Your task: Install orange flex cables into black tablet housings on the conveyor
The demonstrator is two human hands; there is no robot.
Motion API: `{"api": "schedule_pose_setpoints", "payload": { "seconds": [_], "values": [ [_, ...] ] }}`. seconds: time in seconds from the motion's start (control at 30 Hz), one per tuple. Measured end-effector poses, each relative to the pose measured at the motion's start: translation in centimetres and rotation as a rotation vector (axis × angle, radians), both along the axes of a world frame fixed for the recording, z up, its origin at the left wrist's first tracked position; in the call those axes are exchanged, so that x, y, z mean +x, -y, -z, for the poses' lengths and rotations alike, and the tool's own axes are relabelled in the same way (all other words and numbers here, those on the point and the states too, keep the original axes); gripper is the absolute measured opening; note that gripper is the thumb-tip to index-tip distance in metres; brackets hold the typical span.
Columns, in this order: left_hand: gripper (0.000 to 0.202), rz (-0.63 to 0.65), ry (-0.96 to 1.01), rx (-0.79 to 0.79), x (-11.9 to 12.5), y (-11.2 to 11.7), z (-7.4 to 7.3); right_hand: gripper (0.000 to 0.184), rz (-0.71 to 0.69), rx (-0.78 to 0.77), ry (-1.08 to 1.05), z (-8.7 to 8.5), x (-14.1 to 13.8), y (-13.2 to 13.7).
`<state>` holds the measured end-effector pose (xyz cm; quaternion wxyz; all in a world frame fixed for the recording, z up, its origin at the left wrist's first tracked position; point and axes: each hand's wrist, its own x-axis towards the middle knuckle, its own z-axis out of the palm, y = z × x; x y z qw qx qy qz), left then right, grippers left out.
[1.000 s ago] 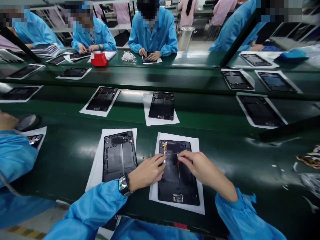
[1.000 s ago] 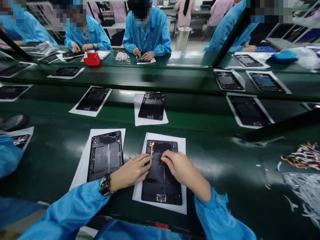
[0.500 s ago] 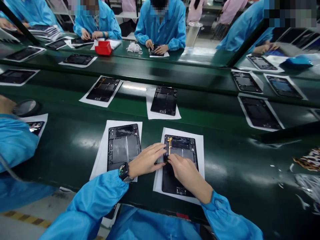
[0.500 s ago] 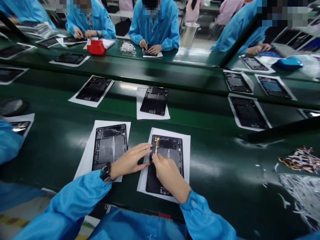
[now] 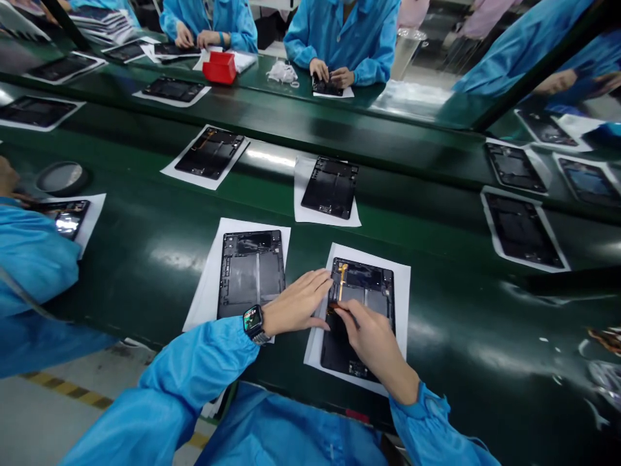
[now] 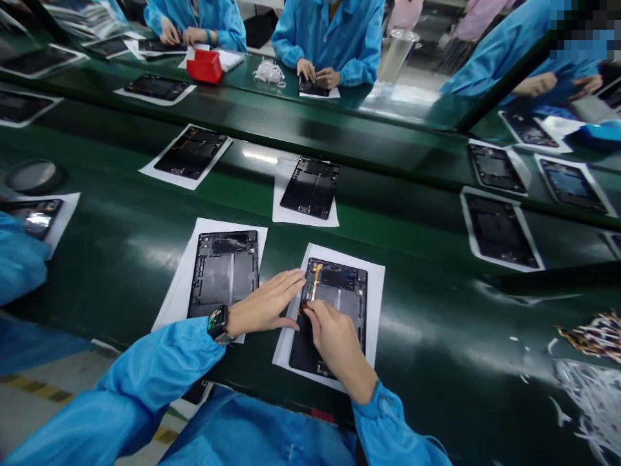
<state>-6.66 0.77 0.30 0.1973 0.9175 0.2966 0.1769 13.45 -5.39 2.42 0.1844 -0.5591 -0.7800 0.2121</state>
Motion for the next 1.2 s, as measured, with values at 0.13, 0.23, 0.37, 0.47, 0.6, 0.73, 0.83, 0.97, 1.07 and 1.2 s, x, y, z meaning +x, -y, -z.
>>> {"api": "schedule_pose_setpoints", "payload": {
  "seconds": [0.13, 0.23, 0.37, 0.47, 0.6, 0.73, 0.83, 0.97, 1.07, 1.2],
  "values": [
    [0.093, 0.01, -0.002, -0.005, 0.1, 0.0, -0.2, 0.022, -0.052, 0.018, 0.209, -0.4, -1.3, -0.3],
    [0.091, 0.001, -0.003, -0.007, 0.1, 0.1, -0.4, 0.02, -0.117, -0.01, 0.346, -1.4, -1.7, -0.8],
    [0.093, -0.007, -0.01, 0.016, 0.0, 0.2, -0.4, 0.013, -0.07, -0.039, 0.325, -2.4, -0.9, -1.0],
    [0.094, -0.004, -0.024, 0.027, 0.1, 0.3, -0.2, 0.013, -0.018, -0.059, 0.36, -2.2, -0.2, -0.9],
    [0.094, -0.009, -0.038, 0.008, 0.2, 0.2, 0.0, 0.012, 0.008, -0.04, 0.407, -1.7, -1.0, -0.9],
    [0.091, 0.0, -0.06, -0.011, 0.3, 0.2, 0.1, 0.012, -0.031, -0.024, 0.451, -1.8, -2.9, -1.0],
    [0.089, -0.005, -0.097, -0.019, 0.0, 0.5, -0.3, 0.014, -0.012, -0.038, 0.399, -1.7, -3.1, -0.9],
    [0.068, -0.013, -0.191, 0.004, 0.5, -0.6, -2.4, 0.016, 0.201, -0.138, -0.251, -0.6, -0.3, -0.4],
    [0.035, -0.087, -0.26, 0.064, 3.2, -3.7, -4.4, 0.026, 0.441, -0.294, -0.945, 0.3, 2.1, 0.4],
    [0.025, -0.121, -0.35, 0.021, 8.5, -8.9, -4.7, 0.03, 0.605, -0.417, -1.421, 0.3, 3.5, 2.3]
  ]
}}
